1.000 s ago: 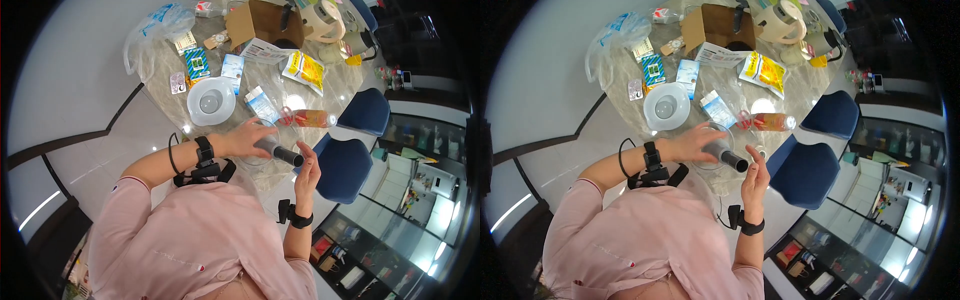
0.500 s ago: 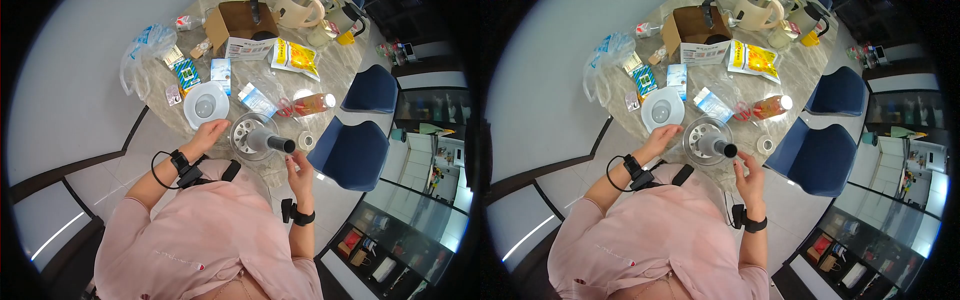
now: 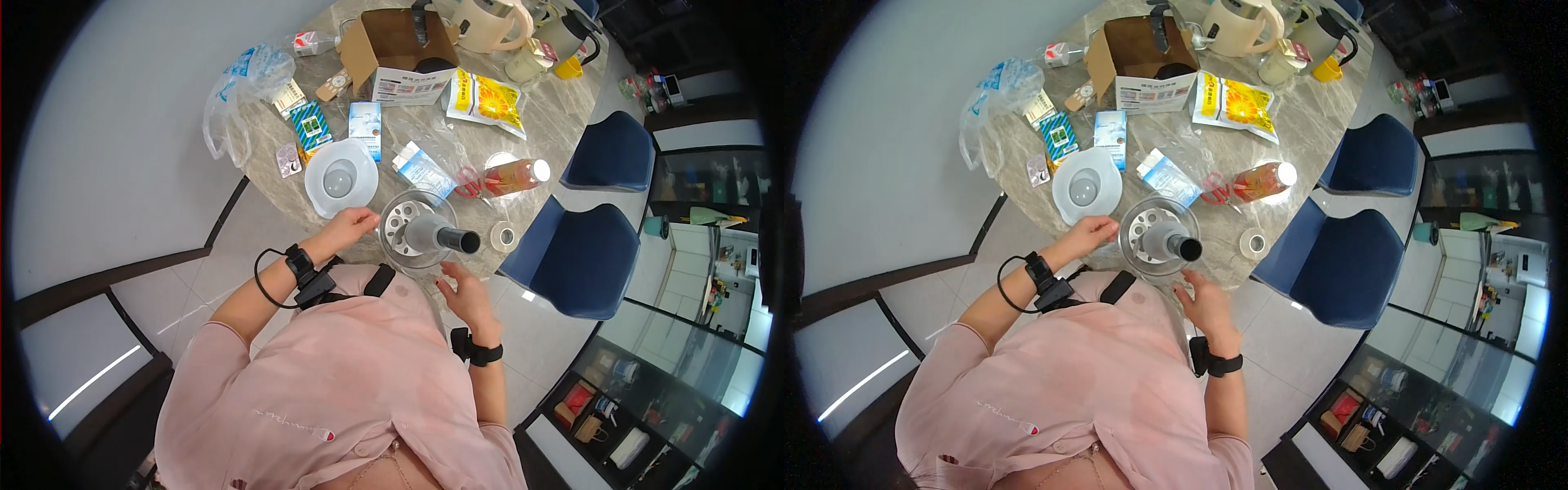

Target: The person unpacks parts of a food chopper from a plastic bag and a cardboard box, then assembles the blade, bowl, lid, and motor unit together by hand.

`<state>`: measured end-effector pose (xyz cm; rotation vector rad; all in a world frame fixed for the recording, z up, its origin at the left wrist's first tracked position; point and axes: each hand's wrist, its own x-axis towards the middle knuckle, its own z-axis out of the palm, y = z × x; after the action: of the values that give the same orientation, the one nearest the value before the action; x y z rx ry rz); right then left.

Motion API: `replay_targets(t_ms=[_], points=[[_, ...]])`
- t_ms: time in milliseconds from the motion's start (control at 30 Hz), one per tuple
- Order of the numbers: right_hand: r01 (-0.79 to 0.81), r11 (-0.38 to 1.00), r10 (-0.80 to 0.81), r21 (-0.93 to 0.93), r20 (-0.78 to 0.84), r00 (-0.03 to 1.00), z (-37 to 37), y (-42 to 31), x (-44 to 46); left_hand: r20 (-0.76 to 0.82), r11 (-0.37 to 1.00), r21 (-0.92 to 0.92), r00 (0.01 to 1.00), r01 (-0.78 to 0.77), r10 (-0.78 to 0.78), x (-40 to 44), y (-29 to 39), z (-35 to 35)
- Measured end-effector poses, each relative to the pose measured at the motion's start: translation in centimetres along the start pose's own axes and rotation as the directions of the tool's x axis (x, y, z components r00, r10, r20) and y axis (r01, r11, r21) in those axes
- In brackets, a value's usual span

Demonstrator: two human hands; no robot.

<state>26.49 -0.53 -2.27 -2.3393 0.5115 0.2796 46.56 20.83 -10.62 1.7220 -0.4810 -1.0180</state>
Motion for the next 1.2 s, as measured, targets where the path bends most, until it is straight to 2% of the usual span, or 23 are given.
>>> replay_targets(t_ms=[33,133,267,367,667,967,1033,1067,1133,1200], points=[[-0.022,0.999,0.021,0.025,0.011,1.000,0.1,-0.2,0.0,0.033,0.999,-0.016,0.999,0.035,-0.035,0.1,-0.4,0.2],[-0.042,0.997,0.041,0.062,0.017,0.999,0.3,-0.2,-0.1,0.005,0.997,-0.076,1.000,0.004,-0.004,0.2,-0.8,0.7],[-0.044,0.991,0.045,0.125,0.002,0.999,0.6,0.3,-0.1,0.029,1.000,-0.026,1.000,0.002,-0.001,0.8,-1.2,0.6],[-0.052,0.991,0.053,0.126,-0.007,0.999,1.1,0.5,-0.1,0.059,0.999,0.026,0.997,0.042,-0.044,0.8,-0.6,0.4],[-0.040,0.993,0.036,0.110,0.039,0.999,0.8,0.6,0.3,0.075,0.992,-0.111,0.996,0.058,-0.050,0.5,-0.9,0.4],[0.001,0.999,-0.003,0.050,0.032,0.999,0.3,1.0,0.7,0.046,0.996,-0.077,0.998,0.042,-0.039,0.8,-1.8,0.5],[-0.032,0.999,0.030,0.036,0.041,0.999,-0.6,0.7,0.7,-0.015,0.993,0.104,0.998,-0.055,0.057,0.6,-1.1,0.2],[-0.064,0.998,0.063,0.017,0.058,0.996,-1.2,0.5,0.5,0.012,0.990,0.127,0.998,-0.063,0.062,0.5,-0.5,0.0],[-0.083,0.995,0.083,0.055,0.004,0.997,-1.9,0.7,0.0,-0.139,0.951,0.292,0.979,-0.100,0.146,-0.3,1.7,-0.7],[-0.061,0.997,0.064,0.046,-0.061,0.996,-2.0,1.9,-0.7,-0.089,0.946,0.312,0.989,-0.085,0.118,-1.0,4.7,-1.3]])
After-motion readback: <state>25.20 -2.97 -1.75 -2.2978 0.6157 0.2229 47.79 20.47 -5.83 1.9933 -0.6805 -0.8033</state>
